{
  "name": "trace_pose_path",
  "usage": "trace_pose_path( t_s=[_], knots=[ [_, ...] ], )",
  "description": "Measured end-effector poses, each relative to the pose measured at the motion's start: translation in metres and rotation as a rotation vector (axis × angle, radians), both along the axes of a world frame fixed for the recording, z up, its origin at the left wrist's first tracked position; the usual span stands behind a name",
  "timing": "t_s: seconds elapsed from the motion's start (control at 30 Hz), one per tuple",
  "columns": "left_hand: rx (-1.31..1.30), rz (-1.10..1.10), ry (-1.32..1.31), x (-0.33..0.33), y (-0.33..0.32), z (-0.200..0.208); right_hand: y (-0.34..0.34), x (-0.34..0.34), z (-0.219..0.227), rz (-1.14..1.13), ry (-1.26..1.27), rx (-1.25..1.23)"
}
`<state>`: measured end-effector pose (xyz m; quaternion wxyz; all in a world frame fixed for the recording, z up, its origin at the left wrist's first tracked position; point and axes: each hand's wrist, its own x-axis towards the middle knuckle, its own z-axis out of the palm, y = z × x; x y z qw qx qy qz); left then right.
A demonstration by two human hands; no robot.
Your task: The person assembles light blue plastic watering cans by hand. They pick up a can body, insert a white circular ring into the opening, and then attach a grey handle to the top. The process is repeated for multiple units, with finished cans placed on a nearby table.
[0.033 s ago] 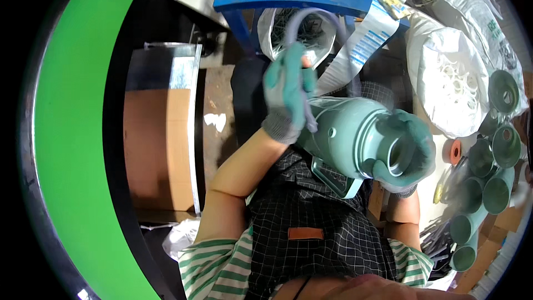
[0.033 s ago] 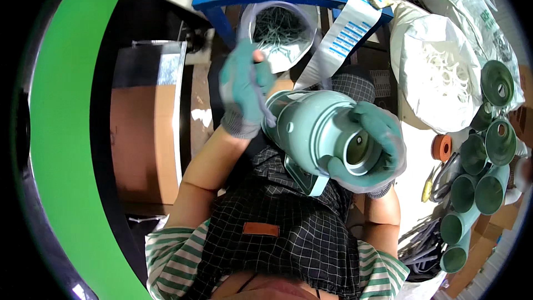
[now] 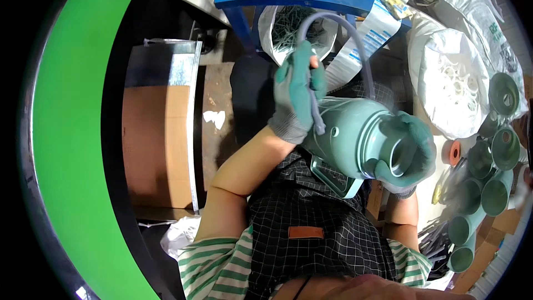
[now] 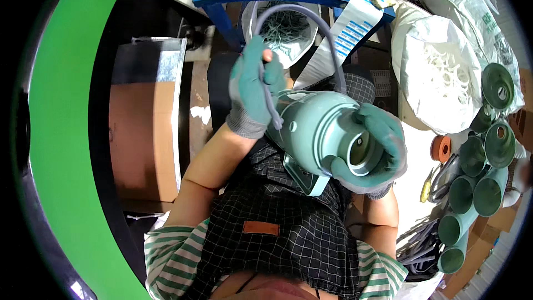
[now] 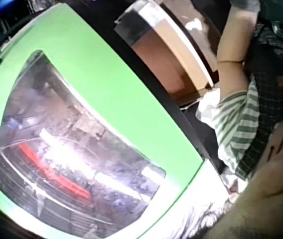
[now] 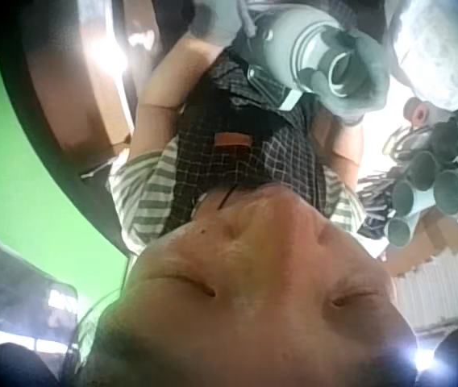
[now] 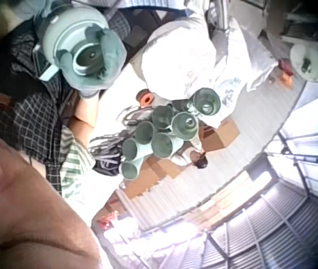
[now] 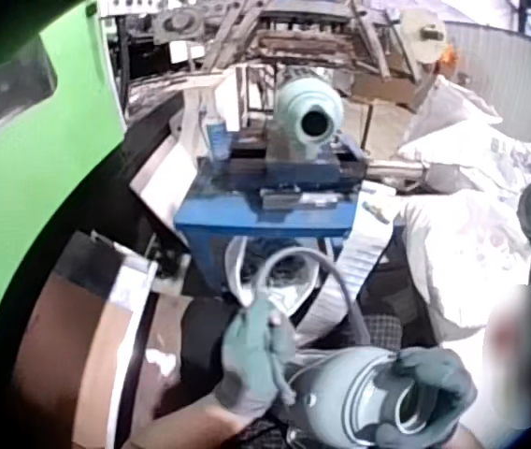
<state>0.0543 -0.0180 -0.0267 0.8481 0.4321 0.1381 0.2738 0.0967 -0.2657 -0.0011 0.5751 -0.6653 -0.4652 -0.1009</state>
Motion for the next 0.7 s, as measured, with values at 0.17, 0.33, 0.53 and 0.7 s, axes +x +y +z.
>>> trace_pose_path(
  t_s=[0.17, 0.33, 0.53, 0.7],
  knots=[
    [-0.481, -0.23, -0.027, 0.002, -0.014, -0.016, 0.0, -0.01, 0.001, 0.051, -0.051, 0.006],
    [-0.213, -0.378, 0.146, -0.014, -0.01, -0.006, 0.017, -0.015, 0.035, 0.153, -0.174, -0.133],
    [0.922, -0.022, -0.737, -0.026, -0.045, 0.035, -0.018, -0.021, 0.026, -0.045, 0.532, -0.612],
    [0.741, -0.429, -0.034, -0.041, -0.025, -0.014, 0.016, -0.009, 0.044, 0.267, 0.15, -0.139]
  ],
)
